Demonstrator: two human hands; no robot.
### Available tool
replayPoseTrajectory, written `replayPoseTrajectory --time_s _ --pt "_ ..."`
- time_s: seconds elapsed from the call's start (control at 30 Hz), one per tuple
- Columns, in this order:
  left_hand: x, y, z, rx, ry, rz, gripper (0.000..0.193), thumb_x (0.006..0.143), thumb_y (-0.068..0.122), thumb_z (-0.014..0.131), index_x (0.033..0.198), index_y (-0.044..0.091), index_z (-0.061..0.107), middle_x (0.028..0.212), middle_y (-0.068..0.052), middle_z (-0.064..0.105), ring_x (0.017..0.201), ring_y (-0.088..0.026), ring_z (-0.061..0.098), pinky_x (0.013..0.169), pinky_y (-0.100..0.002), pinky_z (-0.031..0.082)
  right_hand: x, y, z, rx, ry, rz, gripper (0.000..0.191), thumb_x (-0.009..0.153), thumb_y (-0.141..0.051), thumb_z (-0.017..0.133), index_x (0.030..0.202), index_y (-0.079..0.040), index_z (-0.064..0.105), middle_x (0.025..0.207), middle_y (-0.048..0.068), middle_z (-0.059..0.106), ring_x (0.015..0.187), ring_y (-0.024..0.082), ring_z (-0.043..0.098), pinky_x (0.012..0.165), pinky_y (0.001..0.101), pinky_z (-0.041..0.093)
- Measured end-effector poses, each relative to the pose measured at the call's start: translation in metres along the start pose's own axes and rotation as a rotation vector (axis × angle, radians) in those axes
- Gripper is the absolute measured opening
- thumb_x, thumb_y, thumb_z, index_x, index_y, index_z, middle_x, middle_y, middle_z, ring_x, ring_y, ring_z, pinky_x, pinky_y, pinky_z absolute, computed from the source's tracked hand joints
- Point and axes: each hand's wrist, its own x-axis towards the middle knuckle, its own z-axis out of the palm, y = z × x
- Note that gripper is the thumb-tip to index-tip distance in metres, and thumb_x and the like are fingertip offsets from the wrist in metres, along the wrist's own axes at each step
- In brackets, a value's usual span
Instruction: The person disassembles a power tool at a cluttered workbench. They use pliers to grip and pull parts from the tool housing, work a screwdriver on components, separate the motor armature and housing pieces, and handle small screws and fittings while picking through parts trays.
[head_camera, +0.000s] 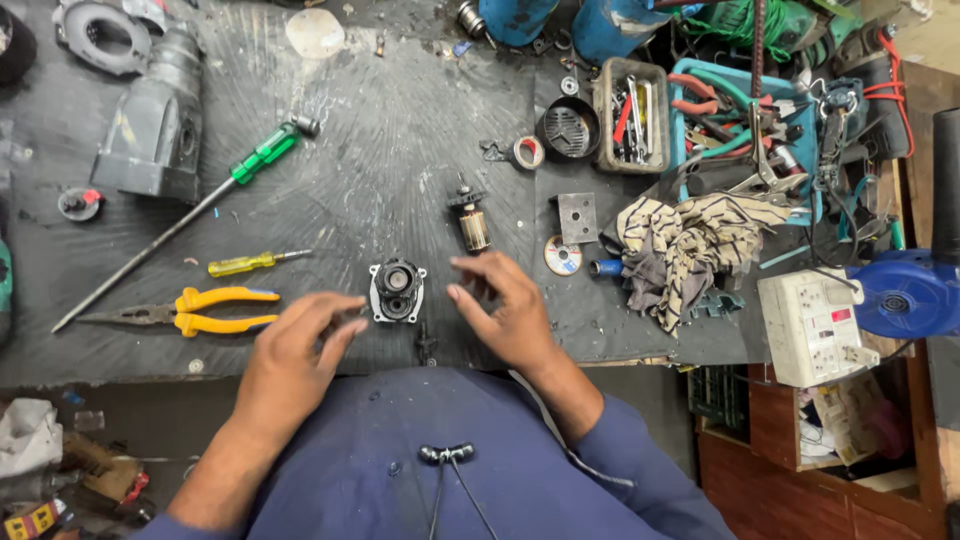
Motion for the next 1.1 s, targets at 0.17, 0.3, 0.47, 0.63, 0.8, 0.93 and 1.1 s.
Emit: replayPoseTrajectory --time_s 0.17,0.3,0.47,0.63,0.8,0.93,1.1 --pt "-0.009 -0.011 -0.007 0.056 -0.087 0.094 0.026 0.084 0.012 0.075 0.109 0.005 0.071 0.104 -0.011 0.072 0.092 -0.028 0.071 0.078 -0.036 0.056 -0.015 0.01 -0.011 -0.122 -0.238 -0.134 0.026 0.086 -0.014 0.079 0.111 -0.01 0.072 0.104 0.005 0.068 0.097 0.023 0.068 0.082 0.0351 0.055" --pt "-0.007 -0.014 0.002 0.149 -0.236 -0.024 0.026 0.081 0.022 0.078 0.103 0.01 0.075 0.098 -0.007 0.074 0.087 -0.028 0.072 0.073 -0.038 0.056 -0.017 0.009 -0.006 -0.132 -0.34 -0.19 0.031 0.082 -0.022 0.083 0.108 -0.011 0.071 0.105 0.005 0.066 0.102 0.027 0.064 0.091 0.0401 0.051" --pt "-0.004 -0.015 0.017 0.211 -0.334 -0.062 0.024 0.081 0.026 0.077 0.098 0.011 0.074 0.09 -0.007 0.072 0.083 -0.029 0.07 0.071 -0.04 0.055 -0.013 0.009 0.008 -0.217 -0.357 -0.296 0.028 0.083 -0.025 0.083 0.106 -0.013 0.074 0.105 0.005 0.064 0.101 0.026 0.061 0.088 0.04 0.047" --pt "-0.006 -0.017 0.022 0.205 -0.301 -0.001 0.023 0.08 0.025 0.077 0.096 0.009 0.073 0.088 -0.006 0.072 0.084 -0.029 0.07 0.071 -0.041 0.054 -0.015 0.015 0.014 -0.203 -0.334 -0.332 0.023 0.083 -0.024 0.083 0.101 -0.013 0.074 0.102 0.003 0.064 0.097 0.023 0.061 0.083 0.0386 0.047" --pt "-0.009 -0.016 0.025 0.167 -0.314 -0.043 0.025 0.079 0.027 0.079 0.096 0.009 0.074 0.085 -0.005 0.072 0.08 -0.027 0.07 0.071 -0.04 0.053 -0.022 0.021 0.021 -0.175 -0.218 -0.331 0.023 0.082 -0.021 0.085 0.096 -0.01 0.071 0.098 0.004 0.063 0.091 0.024 0.062 0.078 0.0389 0.049" --pt "-0.01 -0.011 0.031 0.211 -0.289 -0.029 0.032 0.073 0.032 0.084 0.092 0.01 0.073 0.084 -0.004 0.073 0.079 -0.027 0.069 0.072 -0.041 0.052 -0.025 0.022 0.028 -0.141 -0.144 -0.295 0.024 0.077 -0.019 0.084 0.093 -0.009 0.069 0.096 0.004 0.062 0.089 0.025 0.063 0.076 0.0391 0.051" --pt "-0.016 -0.005 0.035 0.174 -0.175 0.061 0.034 0.067 0.027 0.087 0.092 0.009 0.072 0.082 -0.003 0.073 0.075 -0.025 0.069 0.068 -0.041 0.052 -0.029 0.015 0.039 -0.143 -0.114 -0.168 0.021 0.076 -0.019 0.085 0.088 -0.01 0.07 0.092 0.005 0.063 0.085 0.024 0.064 0.07 0.0371 0.051"
